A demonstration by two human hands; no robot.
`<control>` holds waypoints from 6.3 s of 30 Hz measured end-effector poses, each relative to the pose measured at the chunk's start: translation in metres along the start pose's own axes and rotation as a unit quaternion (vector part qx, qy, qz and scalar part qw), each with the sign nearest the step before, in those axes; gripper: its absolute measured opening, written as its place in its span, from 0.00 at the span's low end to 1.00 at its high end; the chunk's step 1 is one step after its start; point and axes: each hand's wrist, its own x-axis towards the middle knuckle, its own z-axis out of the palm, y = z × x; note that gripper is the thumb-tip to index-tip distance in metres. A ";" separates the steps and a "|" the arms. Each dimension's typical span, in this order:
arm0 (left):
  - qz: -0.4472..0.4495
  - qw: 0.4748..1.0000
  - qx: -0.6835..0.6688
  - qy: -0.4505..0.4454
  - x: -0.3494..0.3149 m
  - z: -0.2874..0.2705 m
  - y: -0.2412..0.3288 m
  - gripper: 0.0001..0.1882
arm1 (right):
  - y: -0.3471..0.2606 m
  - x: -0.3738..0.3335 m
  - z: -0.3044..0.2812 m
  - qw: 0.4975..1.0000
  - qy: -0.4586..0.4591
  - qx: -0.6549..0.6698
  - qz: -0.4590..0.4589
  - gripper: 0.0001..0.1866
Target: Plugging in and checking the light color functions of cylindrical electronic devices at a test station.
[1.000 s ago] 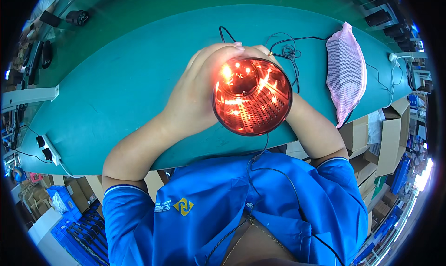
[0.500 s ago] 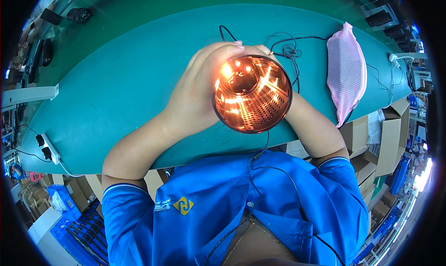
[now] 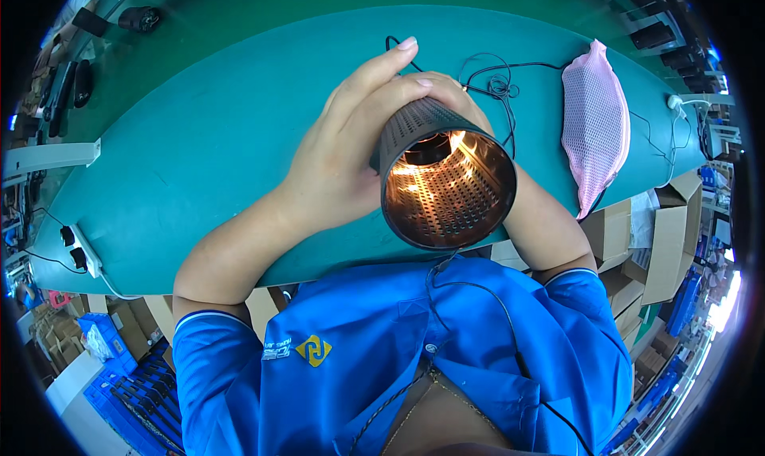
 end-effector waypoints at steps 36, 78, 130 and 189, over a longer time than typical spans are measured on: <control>-0.045 0.995 -0.083 -0.029 -0.002 0.000 -0.003 0.40 | -0.010 -0.010 -0.004 0.978 -0.055 0.099 0.178 0.36; 0.039 0.996 0.074 0.039 0.014 -0.020 0.005 0.32 | -0.012 0.004 0.007 0.967 0.124 0.198 0.098 0.24; 0.018 0.993 -0.114 -0.010 0.009 -0.026 0.019 0.35 | -0.003 -0.018 -0.003 0.551 -0.058 0.740 0.381 0.09; -0.240 0.927 -0.248 0.148 0.246 0.067 -0.193 0.34 | -0.013 0.000 -0.053 0.807 0.220 0.511 0.200 0.07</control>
